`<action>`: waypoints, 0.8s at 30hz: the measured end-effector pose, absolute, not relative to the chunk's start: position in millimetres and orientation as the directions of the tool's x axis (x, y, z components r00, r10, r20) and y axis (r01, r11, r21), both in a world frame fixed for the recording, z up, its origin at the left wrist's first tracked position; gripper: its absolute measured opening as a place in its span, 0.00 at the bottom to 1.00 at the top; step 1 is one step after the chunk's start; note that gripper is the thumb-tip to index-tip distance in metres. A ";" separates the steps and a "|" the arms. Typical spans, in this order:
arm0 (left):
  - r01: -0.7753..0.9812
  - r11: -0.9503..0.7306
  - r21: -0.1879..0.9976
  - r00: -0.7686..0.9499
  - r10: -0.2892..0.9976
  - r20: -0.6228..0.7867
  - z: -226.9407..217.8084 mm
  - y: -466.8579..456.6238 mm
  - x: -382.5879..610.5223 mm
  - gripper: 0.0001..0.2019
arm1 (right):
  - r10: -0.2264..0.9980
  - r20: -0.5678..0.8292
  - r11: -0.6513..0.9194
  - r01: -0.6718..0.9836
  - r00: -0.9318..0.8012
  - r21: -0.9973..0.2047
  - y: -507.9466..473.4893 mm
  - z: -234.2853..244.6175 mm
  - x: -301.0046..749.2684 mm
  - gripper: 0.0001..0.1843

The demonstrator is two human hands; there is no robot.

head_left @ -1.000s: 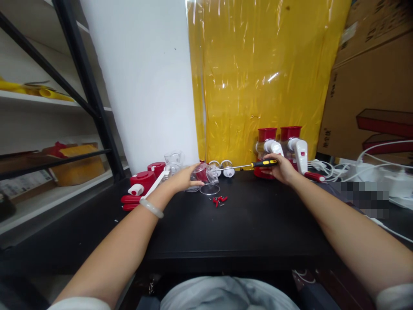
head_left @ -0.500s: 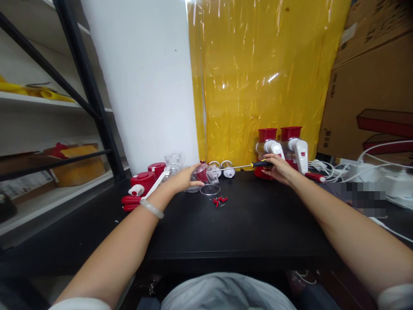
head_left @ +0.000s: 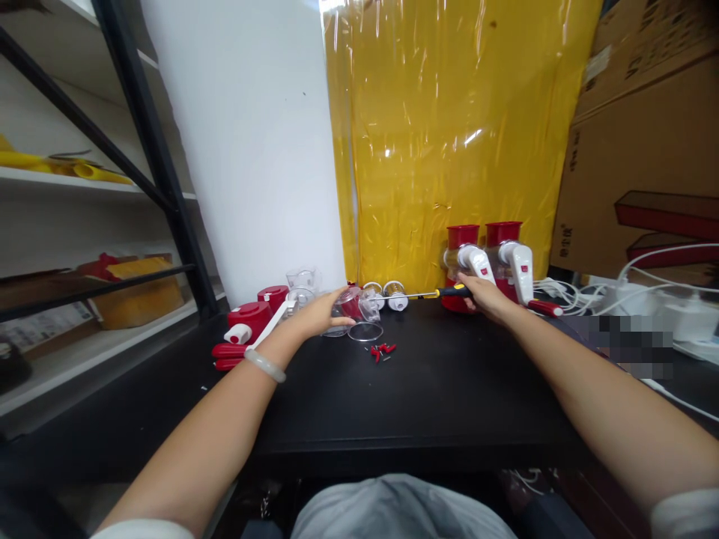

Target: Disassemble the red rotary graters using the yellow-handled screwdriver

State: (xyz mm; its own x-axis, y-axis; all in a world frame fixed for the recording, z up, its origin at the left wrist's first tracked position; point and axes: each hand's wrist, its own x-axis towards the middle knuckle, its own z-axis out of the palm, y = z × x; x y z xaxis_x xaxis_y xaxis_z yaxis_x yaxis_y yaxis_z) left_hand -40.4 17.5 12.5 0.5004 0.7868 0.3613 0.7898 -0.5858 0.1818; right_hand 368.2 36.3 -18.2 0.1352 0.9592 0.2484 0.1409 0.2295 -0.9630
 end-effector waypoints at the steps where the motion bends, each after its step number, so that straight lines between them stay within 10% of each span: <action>1: 0.792 -0.583 0.181 0.498 0.789 0.361 12.4 17.4 -40.4 0.46 | 0.949 0.291 0.275 0.128 0.124 -0.953 37.7 -19.7 369.2 0.19; 11: 0.782 -0.590 0.200 0.503 0.787 0.356 14.6 13.1 -38.8 0.45 | 0.934 0.350 0.352 -0.359 0.073 -0.864 18.4 -3.8 361.6 0.16; 24: 0.788 -0.581 0.203 0.493 0.794 0.356 16.1 10.0 -37.5 0.45 | 0.898 0.404 0.370 0.195 0.177 -0.908 37.9 -19.0 371.1 0.20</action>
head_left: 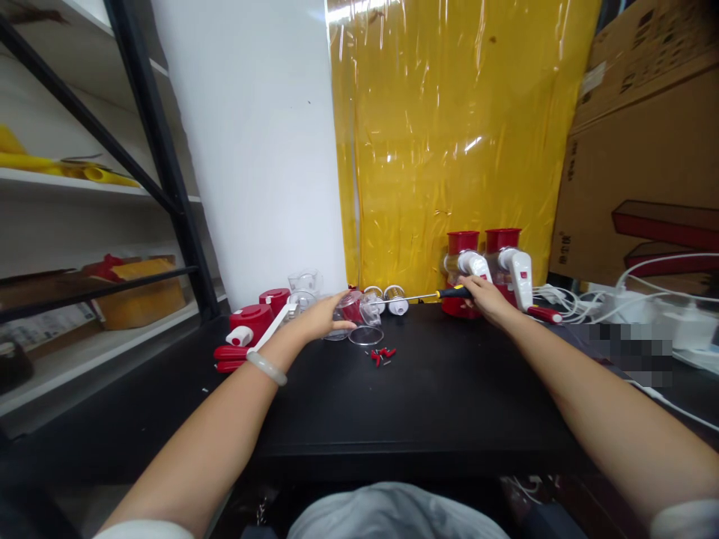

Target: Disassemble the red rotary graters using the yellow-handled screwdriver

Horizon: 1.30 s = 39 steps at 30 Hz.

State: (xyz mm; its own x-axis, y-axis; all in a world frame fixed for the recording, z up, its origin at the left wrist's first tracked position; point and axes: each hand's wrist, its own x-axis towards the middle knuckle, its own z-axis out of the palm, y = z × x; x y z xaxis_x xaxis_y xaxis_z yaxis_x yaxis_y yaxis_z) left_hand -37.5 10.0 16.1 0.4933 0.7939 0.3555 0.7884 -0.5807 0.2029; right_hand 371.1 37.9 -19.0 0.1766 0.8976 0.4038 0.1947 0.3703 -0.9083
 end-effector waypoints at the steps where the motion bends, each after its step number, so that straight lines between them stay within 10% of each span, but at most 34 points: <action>1: 0.787 -0.582 0.204 0.494 0.793 0.356 16.1 10.2 -37.4 0.45 | 0.897 0.397 0.370 0.162 0.193 -0.915 38.2 -18.8 370.3 0.17; 12: 0.788 -0.584 0.194 0.499 0.791 0.355 14.6 12.5 -38.4 0.46 | 0.944 0.306 0.330 -0.320 0.126 -0.888 16.5 -3.2 357.4 0.12; 17: 0.784 -0.589 0.198 0.499 0.786 0.364 15.1 11.8 -37.6 0.45 | 0.921 0.323 0.359 -0.152 0.218 -0.921 24.0 -4.9 359.7 0.05; 23: 0.792 -0.579 0.196 0.493 0.795 0.353 15.9 9.8 -37.3 0.44 | 0.911 0.343 0.295 0.221 0.229 -0.930 35.9 -15.3 367.7 0.19; 33: 0.795 -0.575 0.195 0.490 0.798 0.351 16.7 9.4 -36.1 0.44 | 0.932 0.330 0.363 -0.362 0.150 -0.859 19.6 -3.2 357.2 0.13; 39: 0.781 -0.589 0.206 0.498 0.787 0.363 15.9 9.4 -36.7 0.44 | 0.898 0.390 0.419 -0.125 0.202 -0.899 24.6 -2.1 363.2 0.10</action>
State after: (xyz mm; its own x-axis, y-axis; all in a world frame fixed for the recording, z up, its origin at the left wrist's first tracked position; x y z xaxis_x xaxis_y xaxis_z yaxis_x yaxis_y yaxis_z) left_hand -36.7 9.4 15.9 0.4982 0.7874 0.3630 0.7813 -0.5892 0.2058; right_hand 363.2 24.6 -2.1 0.2017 0.8983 0.3903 -0.1252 0.4189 -0.8994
